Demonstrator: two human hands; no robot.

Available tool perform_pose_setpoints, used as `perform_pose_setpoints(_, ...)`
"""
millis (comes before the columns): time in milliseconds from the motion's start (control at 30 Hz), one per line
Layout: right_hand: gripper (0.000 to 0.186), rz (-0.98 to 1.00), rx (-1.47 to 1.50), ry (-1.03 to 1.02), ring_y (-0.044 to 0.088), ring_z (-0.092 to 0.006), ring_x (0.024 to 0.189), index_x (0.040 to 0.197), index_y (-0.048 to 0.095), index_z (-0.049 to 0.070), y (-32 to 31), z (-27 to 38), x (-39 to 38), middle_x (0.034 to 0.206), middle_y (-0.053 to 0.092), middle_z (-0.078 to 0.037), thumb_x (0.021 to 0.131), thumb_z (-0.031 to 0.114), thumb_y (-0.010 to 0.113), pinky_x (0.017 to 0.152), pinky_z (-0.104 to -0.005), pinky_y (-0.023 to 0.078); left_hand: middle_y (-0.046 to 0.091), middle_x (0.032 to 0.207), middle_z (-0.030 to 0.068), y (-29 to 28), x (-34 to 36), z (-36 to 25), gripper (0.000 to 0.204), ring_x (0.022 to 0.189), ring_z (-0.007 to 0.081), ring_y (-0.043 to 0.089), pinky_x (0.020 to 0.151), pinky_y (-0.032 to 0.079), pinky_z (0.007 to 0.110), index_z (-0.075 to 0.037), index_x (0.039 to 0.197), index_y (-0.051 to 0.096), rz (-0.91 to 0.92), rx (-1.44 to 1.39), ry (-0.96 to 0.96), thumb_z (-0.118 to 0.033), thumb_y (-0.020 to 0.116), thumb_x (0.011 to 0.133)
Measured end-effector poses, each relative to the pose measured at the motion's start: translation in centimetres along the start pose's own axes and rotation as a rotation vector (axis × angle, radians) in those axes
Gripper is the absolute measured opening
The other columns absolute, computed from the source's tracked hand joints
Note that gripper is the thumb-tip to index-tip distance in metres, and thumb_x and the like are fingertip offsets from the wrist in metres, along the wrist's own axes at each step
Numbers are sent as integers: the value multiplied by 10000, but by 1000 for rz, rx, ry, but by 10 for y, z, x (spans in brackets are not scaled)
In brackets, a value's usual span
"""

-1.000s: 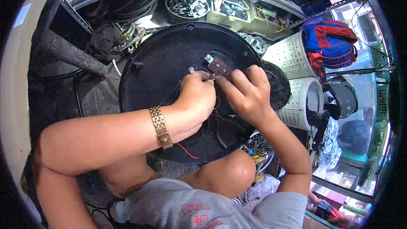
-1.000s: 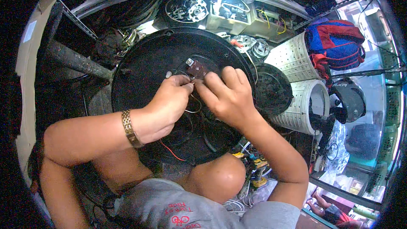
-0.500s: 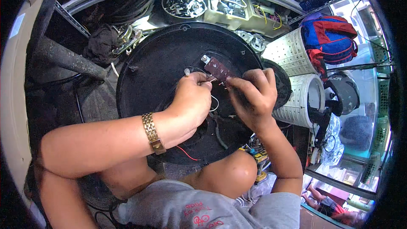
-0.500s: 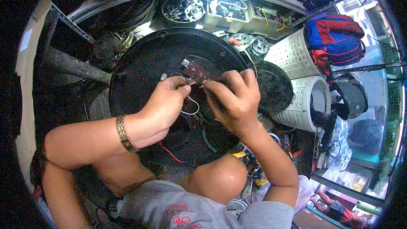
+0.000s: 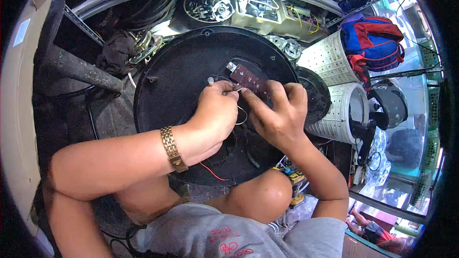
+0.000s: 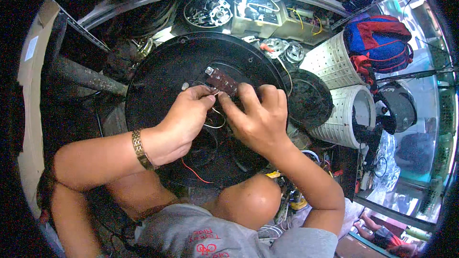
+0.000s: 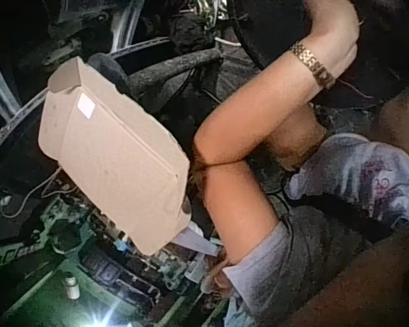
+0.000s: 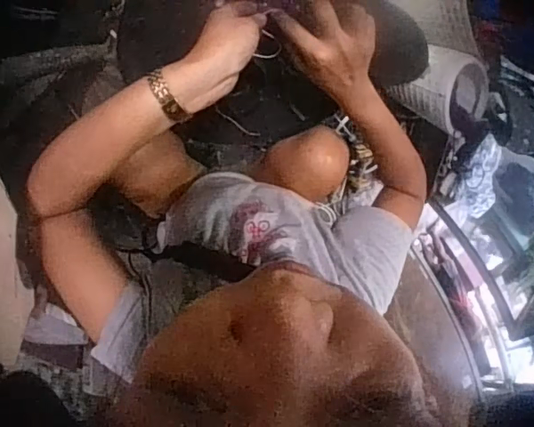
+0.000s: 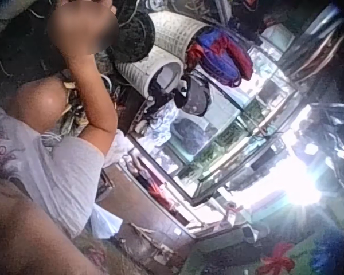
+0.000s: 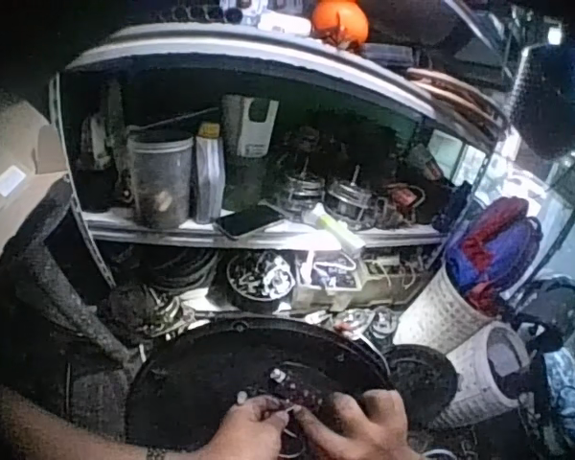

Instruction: The person solders and strips wires on a fan base component. They use a soldering iron to attach wires to a circuit board and pliers to strip and move wires.

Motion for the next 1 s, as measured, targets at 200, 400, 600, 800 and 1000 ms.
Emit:
perform_pose_setpoints(200,466,115,-27,96,472,-270,828,1029,690,228,-9,4,3,1006,541,-75,574,131,710,743,-401,403,626,993,95,-1,-1,0,240,943,153,545,874,394,270,48,1098,576,-33,-4,95,-91,479,927)
perform_pose_setpoints(400,479,8,267,168,464,-292,877,1037,673,211,-9,-15,-5,1063,523,-105,564,179,736,721,-405,393,630,1002,94,-4,-1,2,225,930,153,557,861,414,270,35,1086,581,-37,17,73,-87,477,929)
perform_pose_setpoints(600,411,-13,208,89,481,-279,855,994,677,209,-6,-8,3,1057,531,-89,589,152,714,710,-402,388,630,983,74,-6,5,9,199,916,144,561,848,425,273,18,1058,585,-14,-30,45,-79,465,933)
perform_pose_setpoints(800,434,37,-7,28,480,-257,859,1045,665,240,0,1,2,1075,538,-67,618,166,689,698,-385,371,627,971,62,-9,6,9,176,907,144,558,852,414,266,-6,1036,591,-45,-38,66,-77,469,930)
perform_pose_setpoints(1000,282,95,-171,-27,474,-205,826,993,650,120,-12,5,6,1058,546,-37,748,229,560,633,-360,336,623,1002,61,-5,2,1,188,952,147,546,875,403,275,-1,1063,588,11,-73,105,-77,493,919)
Point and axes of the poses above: each hand's wrist, its own x-axis towards the middle knuckle, its own y-axis out of the palm, z = x × y, the point moved 1 cm from there along x, towards the middle knuckle
